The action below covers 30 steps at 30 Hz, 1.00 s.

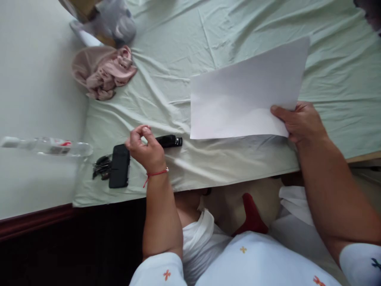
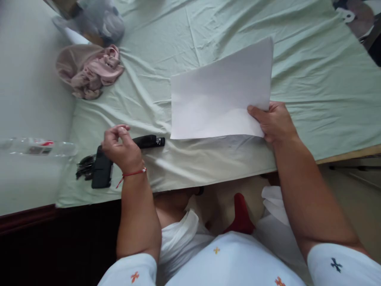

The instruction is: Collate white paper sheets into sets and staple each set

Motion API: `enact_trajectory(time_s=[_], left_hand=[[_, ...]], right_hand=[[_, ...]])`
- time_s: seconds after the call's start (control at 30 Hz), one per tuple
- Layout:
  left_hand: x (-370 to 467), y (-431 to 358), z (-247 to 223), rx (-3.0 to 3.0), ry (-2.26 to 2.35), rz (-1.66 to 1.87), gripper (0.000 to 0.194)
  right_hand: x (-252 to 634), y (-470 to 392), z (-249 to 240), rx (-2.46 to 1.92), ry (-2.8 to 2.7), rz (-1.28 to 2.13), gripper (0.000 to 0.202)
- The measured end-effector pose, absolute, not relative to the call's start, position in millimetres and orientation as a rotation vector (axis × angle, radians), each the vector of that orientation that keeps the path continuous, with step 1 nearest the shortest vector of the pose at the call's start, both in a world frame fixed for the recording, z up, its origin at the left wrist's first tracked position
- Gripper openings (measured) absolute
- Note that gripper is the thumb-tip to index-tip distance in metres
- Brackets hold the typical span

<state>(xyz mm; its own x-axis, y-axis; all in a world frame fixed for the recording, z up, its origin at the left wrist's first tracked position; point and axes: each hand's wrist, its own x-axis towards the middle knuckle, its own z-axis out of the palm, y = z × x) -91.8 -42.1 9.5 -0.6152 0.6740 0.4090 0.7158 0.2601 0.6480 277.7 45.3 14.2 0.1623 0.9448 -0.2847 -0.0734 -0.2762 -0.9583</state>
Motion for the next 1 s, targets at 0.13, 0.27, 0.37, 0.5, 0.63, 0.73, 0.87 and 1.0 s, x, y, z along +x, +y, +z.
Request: enact_trajectory(time_s=[0.13, 0.27, 0.37, 0.5, 0.63, 0.73, 0.87, 1.0], left_hand=[[-116.1, -28.5, -5.5, -1.227, -2.63, -1.05, 0.015], [-111.7, -21.6, -15.8, -1.31, -2.768, -0.999, 0.017], [-104.2, -20.1, -18.1, -1.336, -2.751, -1.003, 0.019], [-97.2, -18.2, -19.3, -1.388, -2.735, -1.045, 0.019], [-91.4, -16.6, -19.8, -1.437, -2.718, -1.048, 0.019], [-88.0, -16.5, -19.0, -1.464, -2.725, -1.009, 0.017], [-83.3, -18.7, -17.0, -1.52, -2.696, -0.97, 0.017], [-74.1, -20.7, -13.5, -1.503, -2.53, -0.95, 0.025]], right_hand=[[269.7, 40.2, 14.0, -1.399, -0.892, 1.387, 0.011], [264.2, 36.3, 9.3, -1.396, -0.982, 1.411, 0.017], [263.7, 36.8, 3.9, -1.405, -1.041, 1.427, 0.02], [265.3, 39.1, -1.9, -1.419, -1.083, 1.426, 0.02], [265.7, 39.2, -4.0, -1.426, -1.092, 1.407, 0.02], [265.2, 39.2, -4.9, -1.428, -1.094, 1.39, 0.019], [263.8, 40.6, -5.1, -1.438, -1.083, 1.366, 0.017], [262.7, 41.2, -2.9, -1.452, -1.09, 1.371, 0.019]])
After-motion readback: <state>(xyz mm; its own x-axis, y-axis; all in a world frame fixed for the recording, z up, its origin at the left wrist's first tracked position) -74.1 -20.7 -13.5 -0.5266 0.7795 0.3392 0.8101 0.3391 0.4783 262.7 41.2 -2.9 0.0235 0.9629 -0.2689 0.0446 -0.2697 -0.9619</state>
